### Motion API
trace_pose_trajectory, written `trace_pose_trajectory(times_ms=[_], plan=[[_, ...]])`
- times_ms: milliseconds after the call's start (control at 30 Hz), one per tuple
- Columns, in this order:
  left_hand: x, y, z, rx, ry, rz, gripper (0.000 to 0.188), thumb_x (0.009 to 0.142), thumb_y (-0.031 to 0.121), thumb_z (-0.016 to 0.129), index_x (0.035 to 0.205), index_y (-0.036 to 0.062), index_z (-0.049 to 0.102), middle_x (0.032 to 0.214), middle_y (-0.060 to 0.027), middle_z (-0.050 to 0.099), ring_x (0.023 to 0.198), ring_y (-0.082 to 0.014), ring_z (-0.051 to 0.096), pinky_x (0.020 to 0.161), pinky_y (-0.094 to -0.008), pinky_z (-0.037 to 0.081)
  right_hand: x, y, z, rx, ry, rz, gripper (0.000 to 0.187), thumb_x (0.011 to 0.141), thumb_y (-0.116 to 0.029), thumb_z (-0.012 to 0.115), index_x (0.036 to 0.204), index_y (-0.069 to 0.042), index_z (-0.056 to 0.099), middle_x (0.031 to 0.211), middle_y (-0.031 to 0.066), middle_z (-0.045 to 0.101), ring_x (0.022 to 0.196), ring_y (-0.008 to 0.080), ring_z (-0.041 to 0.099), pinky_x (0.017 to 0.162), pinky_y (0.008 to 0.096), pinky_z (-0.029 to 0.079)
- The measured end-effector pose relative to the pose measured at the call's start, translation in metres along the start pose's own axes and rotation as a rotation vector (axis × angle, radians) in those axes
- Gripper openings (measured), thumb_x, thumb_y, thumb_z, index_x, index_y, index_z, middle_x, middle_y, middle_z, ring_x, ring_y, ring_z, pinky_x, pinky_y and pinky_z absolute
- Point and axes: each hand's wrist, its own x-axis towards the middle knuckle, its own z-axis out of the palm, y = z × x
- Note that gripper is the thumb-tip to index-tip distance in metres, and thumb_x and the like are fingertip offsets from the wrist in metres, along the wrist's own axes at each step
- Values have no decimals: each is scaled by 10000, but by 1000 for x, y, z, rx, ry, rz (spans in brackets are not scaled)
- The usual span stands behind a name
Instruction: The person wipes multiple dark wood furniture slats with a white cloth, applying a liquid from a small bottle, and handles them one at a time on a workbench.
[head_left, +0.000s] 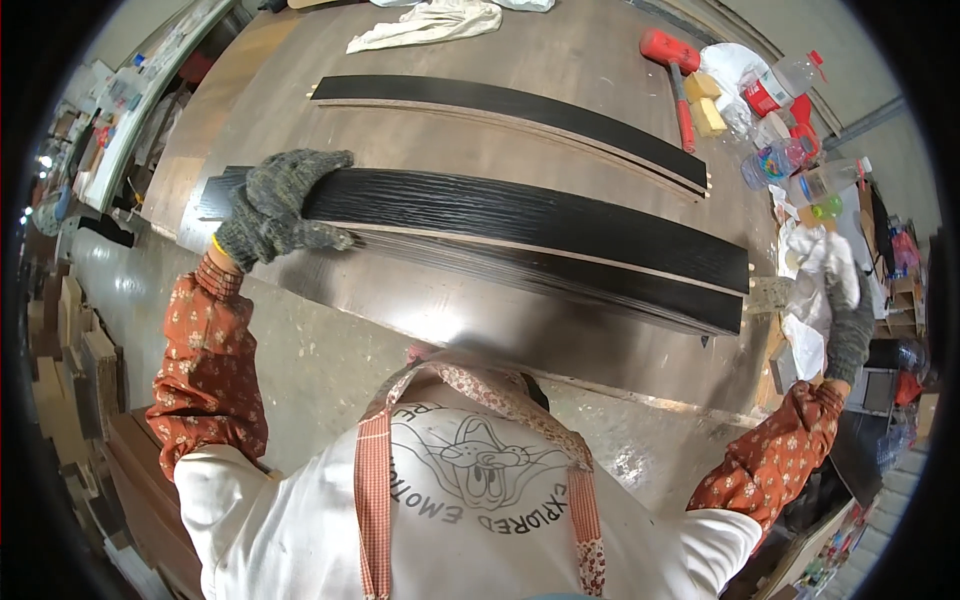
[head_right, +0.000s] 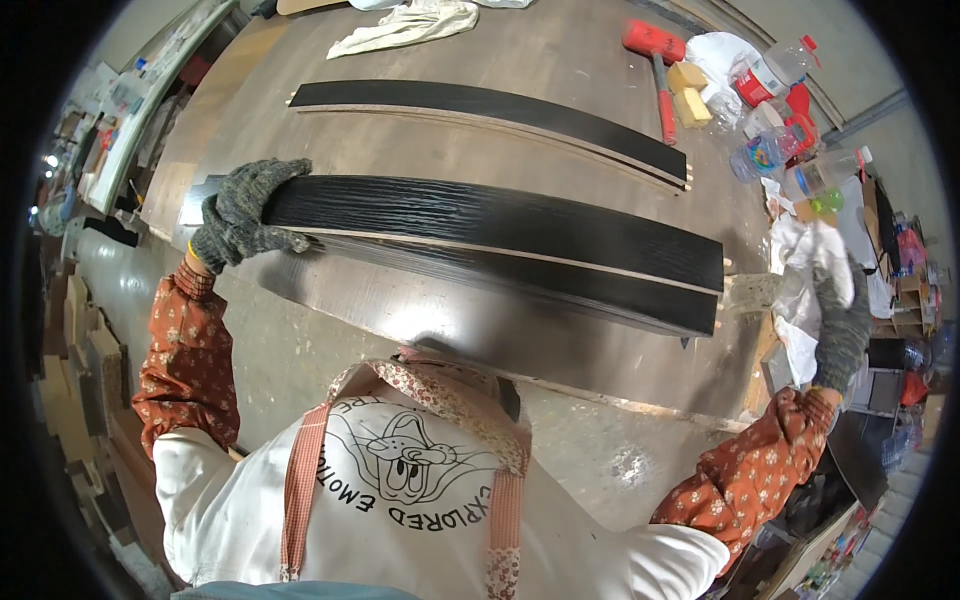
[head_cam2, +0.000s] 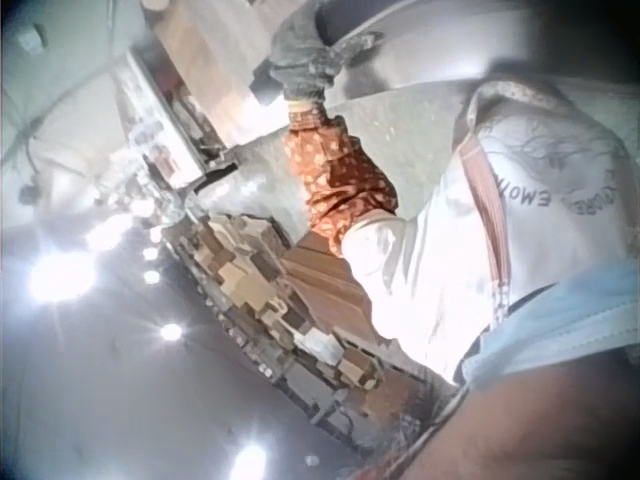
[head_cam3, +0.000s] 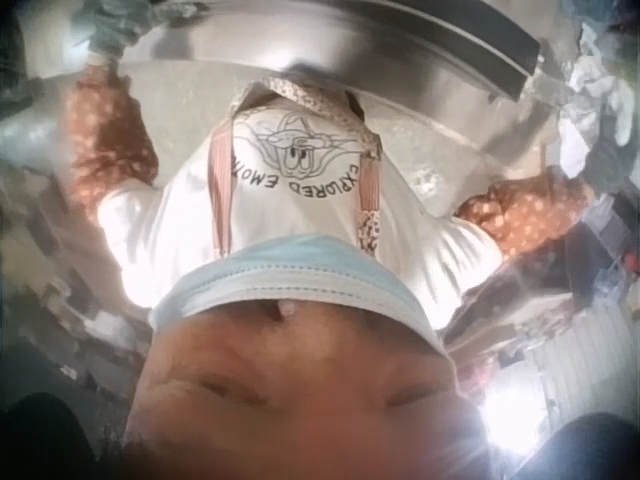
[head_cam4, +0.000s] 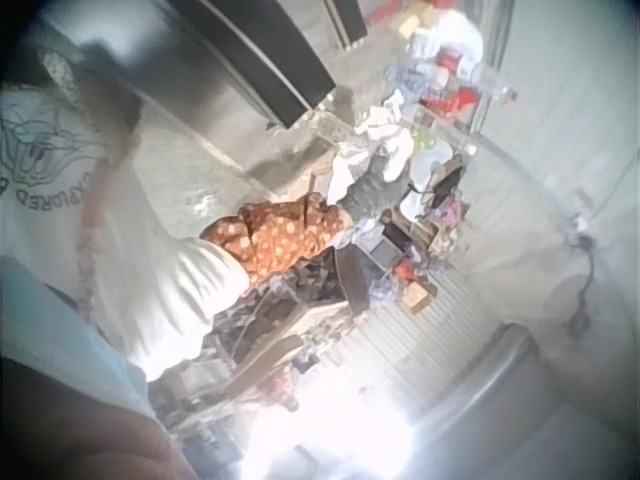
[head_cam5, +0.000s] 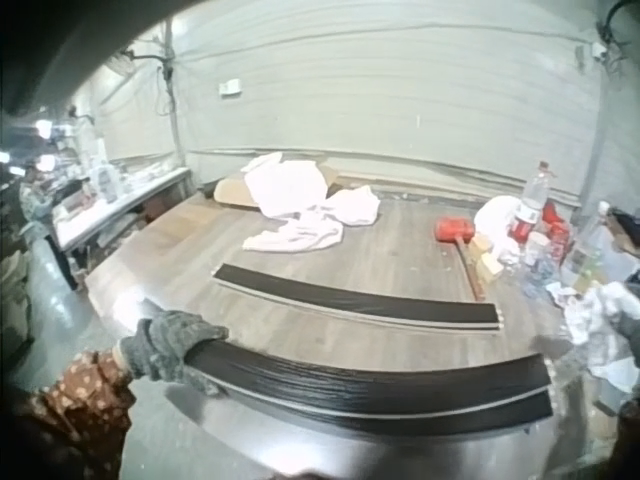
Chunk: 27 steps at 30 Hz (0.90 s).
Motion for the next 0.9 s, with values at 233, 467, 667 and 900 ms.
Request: trace_pose_trajectory(times_ms=[233,467,667,900], plan=[[14,13,0,-63,54,49,827,604,572,773,1243,93,559,1117,-163,613,1025,-346,583,929,-429,441,-91,-146,40,325,93,-176,470,818,-254,716,1220,-55,575,1194,102,604,1117,212,552,987,349,419],[9,19,-2,-58,165,158,833,638,565,752,1276,78,530,1127,-154,619,1038,-335,587,917,-442,445,-188,-366,176,-122,-109,-694,533,863,-443,588,1314,-181,480,1303,137,487,1239,259,459,1003,399,408],[-4,22,-3,-18,146,89,824,638,530,765,1287,84,522,1136,-154,606,1039,-340,575,918,-443,443,-151,-264,140,-626,-160,-666,361,950,-141,436,1298,-214,498,1416,59,394,1336,244,349,1112,388,286],[3,30,-4,-23,187,154,825,630,492,781,1296,87,512,1143,-150,604,1049,-345,574,919,-438,450,-146,-225,142,-544,71,-569,250,924,-232,472,1142,-204,591,1174,75,548,1196,270,465,1013,445,357]])
